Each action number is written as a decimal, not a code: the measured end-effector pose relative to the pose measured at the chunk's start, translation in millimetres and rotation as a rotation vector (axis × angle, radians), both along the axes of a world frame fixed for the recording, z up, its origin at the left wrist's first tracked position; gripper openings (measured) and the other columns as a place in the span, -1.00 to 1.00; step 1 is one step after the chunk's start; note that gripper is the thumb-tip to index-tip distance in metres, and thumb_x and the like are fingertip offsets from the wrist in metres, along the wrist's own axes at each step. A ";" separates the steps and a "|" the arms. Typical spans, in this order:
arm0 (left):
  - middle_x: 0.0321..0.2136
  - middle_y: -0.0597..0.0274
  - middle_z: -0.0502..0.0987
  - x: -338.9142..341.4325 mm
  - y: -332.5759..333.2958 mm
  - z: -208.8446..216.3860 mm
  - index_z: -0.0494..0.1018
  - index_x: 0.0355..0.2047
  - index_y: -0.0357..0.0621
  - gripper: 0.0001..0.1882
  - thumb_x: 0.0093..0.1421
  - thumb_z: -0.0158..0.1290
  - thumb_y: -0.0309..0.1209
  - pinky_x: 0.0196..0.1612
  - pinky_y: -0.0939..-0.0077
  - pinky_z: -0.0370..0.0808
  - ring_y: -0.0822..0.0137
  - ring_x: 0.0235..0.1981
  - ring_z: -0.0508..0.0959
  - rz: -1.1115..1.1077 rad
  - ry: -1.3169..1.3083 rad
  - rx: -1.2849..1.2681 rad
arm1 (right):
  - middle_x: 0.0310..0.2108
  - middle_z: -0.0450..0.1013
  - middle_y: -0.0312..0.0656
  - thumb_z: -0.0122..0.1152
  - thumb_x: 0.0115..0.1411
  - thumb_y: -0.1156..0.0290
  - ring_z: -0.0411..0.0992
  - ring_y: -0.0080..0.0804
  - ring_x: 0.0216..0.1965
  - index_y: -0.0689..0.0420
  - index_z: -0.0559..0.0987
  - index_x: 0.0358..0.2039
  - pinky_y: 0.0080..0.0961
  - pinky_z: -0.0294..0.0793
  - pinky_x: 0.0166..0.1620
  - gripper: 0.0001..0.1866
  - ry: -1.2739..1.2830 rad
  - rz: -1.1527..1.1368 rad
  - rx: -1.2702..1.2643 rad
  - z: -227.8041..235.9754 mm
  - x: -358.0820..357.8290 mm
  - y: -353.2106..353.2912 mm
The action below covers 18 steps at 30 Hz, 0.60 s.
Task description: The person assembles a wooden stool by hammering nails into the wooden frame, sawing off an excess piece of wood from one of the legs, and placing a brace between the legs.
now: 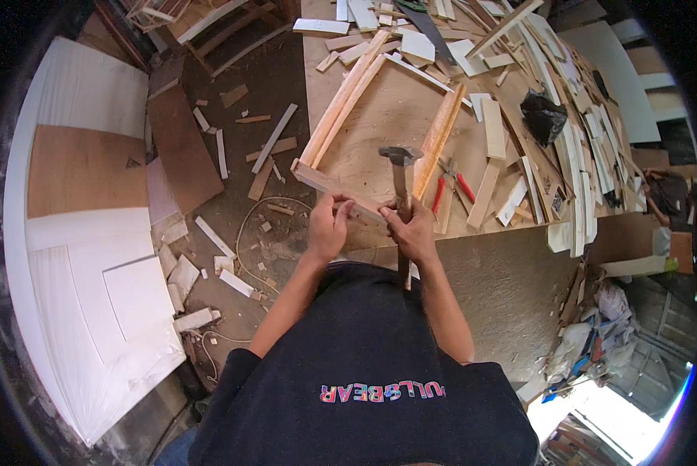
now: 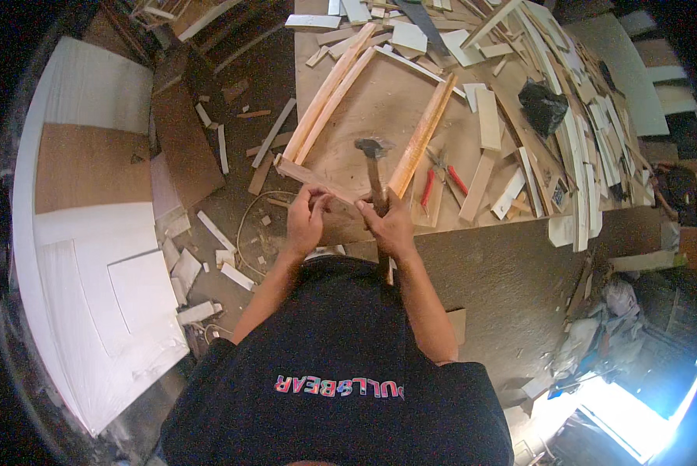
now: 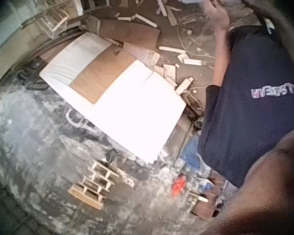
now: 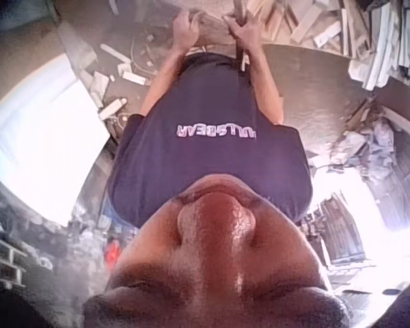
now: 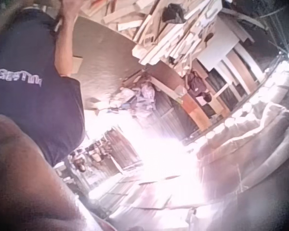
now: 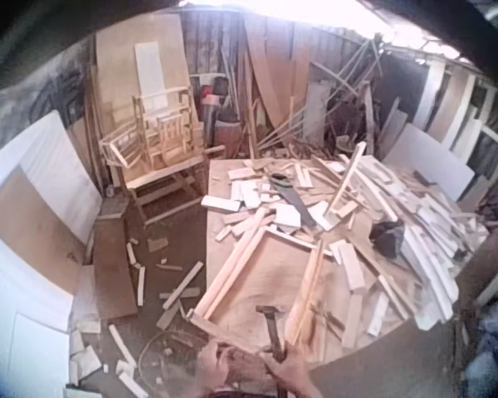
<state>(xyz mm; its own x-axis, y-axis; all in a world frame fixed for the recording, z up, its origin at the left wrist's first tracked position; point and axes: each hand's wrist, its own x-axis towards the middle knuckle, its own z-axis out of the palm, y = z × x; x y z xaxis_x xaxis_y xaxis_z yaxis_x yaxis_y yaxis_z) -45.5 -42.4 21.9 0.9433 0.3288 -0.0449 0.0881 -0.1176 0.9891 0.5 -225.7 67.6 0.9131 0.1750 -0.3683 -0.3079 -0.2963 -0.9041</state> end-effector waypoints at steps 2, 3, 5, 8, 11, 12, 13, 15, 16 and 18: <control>-0.36 0.05 0.62 7.0 15.6 -15.1 0.55 -0.20 -0.28 -0.90 0.32 0.10 -0.52 -0.26 0.41 0.53 0.22 -0.38 0.62 -0.003 -0.121 0.256 | -0.53 0.49 -0.28 0.39 0.23 0.25 0.43 -0.55 -0.55 0.29 0.56 -0.23 -0.51 0.44 -0.46 -0.66 -0.019 -0.042 -0.026 -8.7 -3.0 -12.2; -0.37 0.01 0.62 11.3 23.6 -21.2 0.54 -0.19 -0.28 -0.90 0.31 0.11 -0.52 -0.27 0.37 0.53 0.16 -0.39 0.62 -0.003 -0.183 0.381 | -0.54 0.48 -0.28 0.39 0.23 0.23 0.42 -0.54 -0.57 0.29 0.56 -0.24 -0.50 0.43 -0.47 -0.65 -0.027 -0.063 -0.040 -14.4 -3.4 -20.4; -0.36 -0.01 0.62 17.0 30.6 -29.2 0.55 -0.23 -0.26 -0.89 0.25 0.16 -0.51 -0.27 0.27 0.54 0.04 -0.39 0.62 -0.040 -0.204 0.402 | -0.55 0.47 -0.29 0.38 0.23 0.22 0.41 -0.55 -0.59 0.25 0.56 -0.26 -0.52 0.40 -0.50 -0.67 -0.037 -0.113 -0.012 -11.5 -8.1 -28.4; -0.36 0.04 0.62 25.6 30.1 -34.5 0.56 -0.27 -0.23 -0.90 0.20 0.21 -0.51 -0.21 0.22 0.53 0.03 -0.34 0.61 -0.091 -0.282 0.455 | -0.55 0.47 -0.30 0.37 0.24 0.22 0.40 -0.58 -0.59 0.23 0.55 -0.28 -0.54 0.40 -0.50 -0.69 -0.033 -0.202 0.051 -10.8 -23.1 -37.5; -0.33 0.10 0.60 26.1 26.2 -36.7 0.55 -0.31 -0.19 -0.87 0.13 0.25 -0.52 -0.13 0.21 0.51 0.03 -0.24 0.58 -0.152 -0.394 0.584 | -0.52 0.48 -0.31 0.35 0.25 0.23 0.40 -0.60 -0.58 0.20 0.54 -0.26 -0.57 0.39 -0.50 -0.71 -0.027 -0.239 0.093 -21.3 -38.3 -43.9; -0.32 0.12 0.60 26.8 25.0 -37.6 0.55 -0.32 -0.18 -0.87 0.12 0.25 -0.52 -0.11 0.21 0.50 0.03 -0.22 0.57 -0.152 -0.412 0.593 | -0.51 0.48 -0.32 0.35 0.26 0.23 0.40 -0.61 -0.58 0.20 0.53 -0.25 -0.57 0.39 -0.50 -0.71 -0.004 -0.261 0.106 -22.4 -41.4 -43.7; -0.31 0.14 0.59 28.0 22.8 -39.6 0.55 -0.32 -0.17 -0.87 0.11 0.25 -0.53 -0.08 0.21 0.49 0.03 -0.20 0.55 -0.149 -0.436 0.599 | -0.49 0.48 -0.32 0.34 0.26 0.23 0.40 -0.62 -0.58 0.20 0.53 -0.23 -0.58 0.39 -0.50 -0.71 0.014 -0.284 0.117 -19.9 -42.9 -43.8; -0.30 0.14 0.58 25.2 20.0 -42.8 0.55 -0.32 -0.18 -0.88 0.11 0.24 -0.54 -0.08 0.21 0.48 0.02 -0.20 0.54 -0.141 -0.435 0.620 | -0.47 0.49 -0.33 0.33 0.27 0.24 0.40 -0.62 -0.57 0.19 0.52 -0.21 -0.58 0.39 -0.50 -0.71 0.022 -0.283 0.117 -24.7 -47.9 -48.2; -0.29 0.14 0.57 25.2 19.4 -43.2 0.54 -0.33 -0.18 -0.88 0.11 0.23 -0.55 -0.07 0.21 0.47 0.02 -0.20 0.53 -0.135 -0.436 0.632 | -0.46 0.49 -0.33 0.33 0.27 0.24 0.40 -0.63 -0.57 0.19 0.52 -0.20 -0.59 0.39 -0.50 -0.71 0.024 -0.280 0.119 -25.3 -48.8 -49.2; -0.30 0.13 0.57 28.8 20.1 -44.2 0.54 -0.32 -0.19 -0.88 0.11 0.23 -0.56 -0.09 0.21 0.48 0.02 -0.20 0.53 -0.151 -0.455 0.632 | -0.47 0.49 -0.33 0.32 0.27 0.24 0.40 -0.63 -0.57 0.19 0.52 -0.20 -0.59 0.39 -0.49 -0.71 0.020 -0.282 0.122 -26.5 -50.1 -51.0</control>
<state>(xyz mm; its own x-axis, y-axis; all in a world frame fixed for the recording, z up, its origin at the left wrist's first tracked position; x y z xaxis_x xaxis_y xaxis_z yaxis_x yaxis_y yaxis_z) -16.8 -22.4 -22.3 0.8607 0.0299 0.5082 -0.3708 -0.6473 0.6660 -49.6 -276.7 41.0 0.9248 -0.0407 -0.3782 -0.3803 -0.0861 -0.9208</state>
